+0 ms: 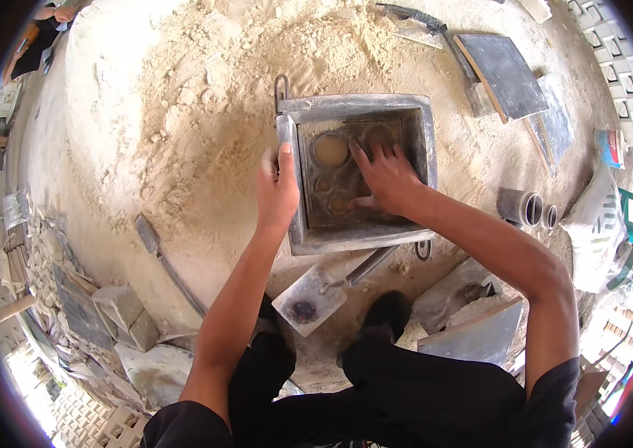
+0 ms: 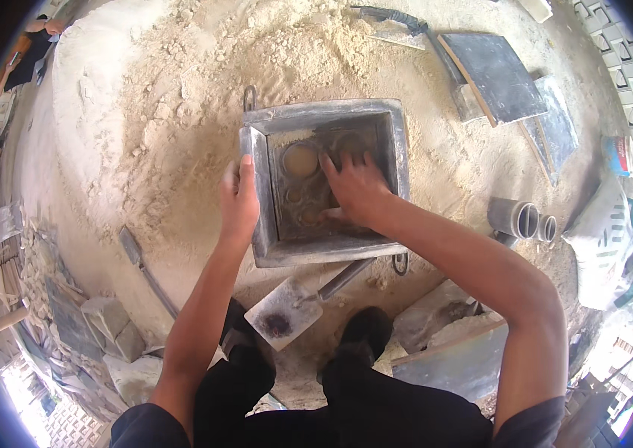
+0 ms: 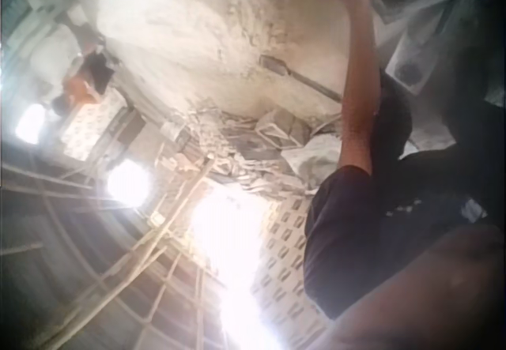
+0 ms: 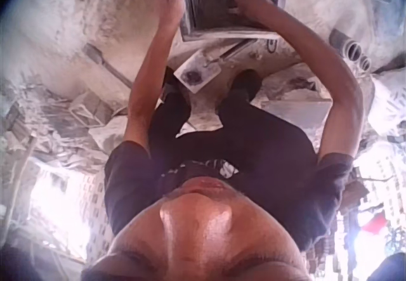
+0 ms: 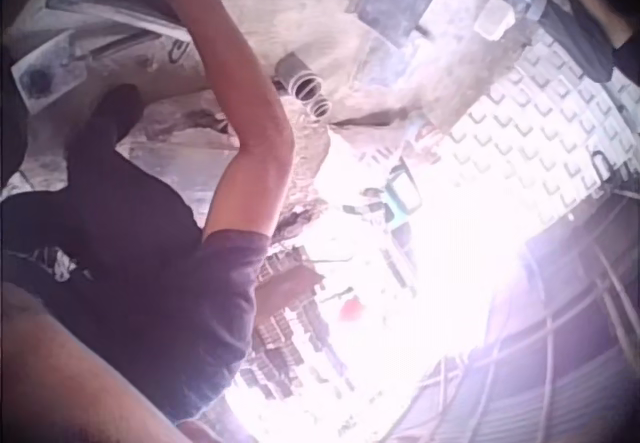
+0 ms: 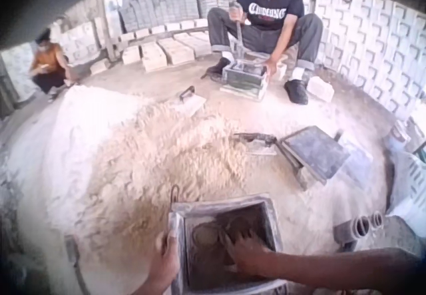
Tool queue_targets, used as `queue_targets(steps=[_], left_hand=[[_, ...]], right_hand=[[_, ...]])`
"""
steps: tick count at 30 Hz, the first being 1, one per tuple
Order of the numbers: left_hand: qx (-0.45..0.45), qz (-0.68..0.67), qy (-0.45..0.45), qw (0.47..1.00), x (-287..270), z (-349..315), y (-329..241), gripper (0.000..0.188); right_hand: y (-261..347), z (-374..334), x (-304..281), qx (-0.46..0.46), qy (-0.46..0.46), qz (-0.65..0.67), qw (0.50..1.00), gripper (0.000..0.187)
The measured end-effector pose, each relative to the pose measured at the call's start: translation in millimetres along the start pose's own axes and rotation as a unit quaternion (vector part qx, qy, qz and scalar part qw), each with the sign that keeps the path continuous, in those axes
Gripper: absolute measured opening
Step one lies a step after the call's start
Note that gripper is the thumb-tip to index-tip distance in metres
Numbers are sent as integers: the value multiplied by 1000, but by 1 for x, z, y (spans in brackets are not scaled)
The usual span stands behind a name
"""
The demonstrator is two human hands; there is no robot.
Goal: The person cleans sand and debris from a metal block mold, removes the internal components, and then wipes down a flat metal plate.
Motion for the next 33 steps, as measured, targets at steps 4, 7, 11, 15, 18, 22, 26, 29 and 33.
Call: queue_targets(steps=[4,7,11,15,18,22,26,29,33], left_hand=[[-15,-26,-5,1000,3,-5,-2,44],[-10,-17,-8,1000,1,-3,-2,44],[-12,-30,9,999,5,1,-5,42],[3,-12,14,1000,-1,-2,-3,38],[11,61,32,998,-7,-19,-7,32],[42,106,26,993,-1,-28,-11,44],[54,-9,45,997,0,-20,-12,50],[32,-100,40,994,-4,-18,-6,44],[-13,-58,75,995,4,-38,0,35]], right_hand=[[-1,5,-1,28,50,38,998,115],[3,6,-1,3,24,34,999,113],[-4,7,-9,-9,11,14,1000,100],[5,0,-27,-31,70,31,997,72],[5,-14,-67,-30,-51,196,979,49],[-55,-46,-141,-67,-443,179,876,36],[-79,-52,-148,21,-513,189,837,32],[-25,-37,-99,1,-303,311,901,34],[-4,-41,-4,133,50,221,965,43]])
Point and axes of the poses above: each hand's wrist, its own z-axis towards the middle knuckle, its own x-axis out of the palm, y = z × x, the point moved 8 cm from there along z, towards the middle knuckle, and after that the axes turned 12 degrees about z, right-handed, at the moved point
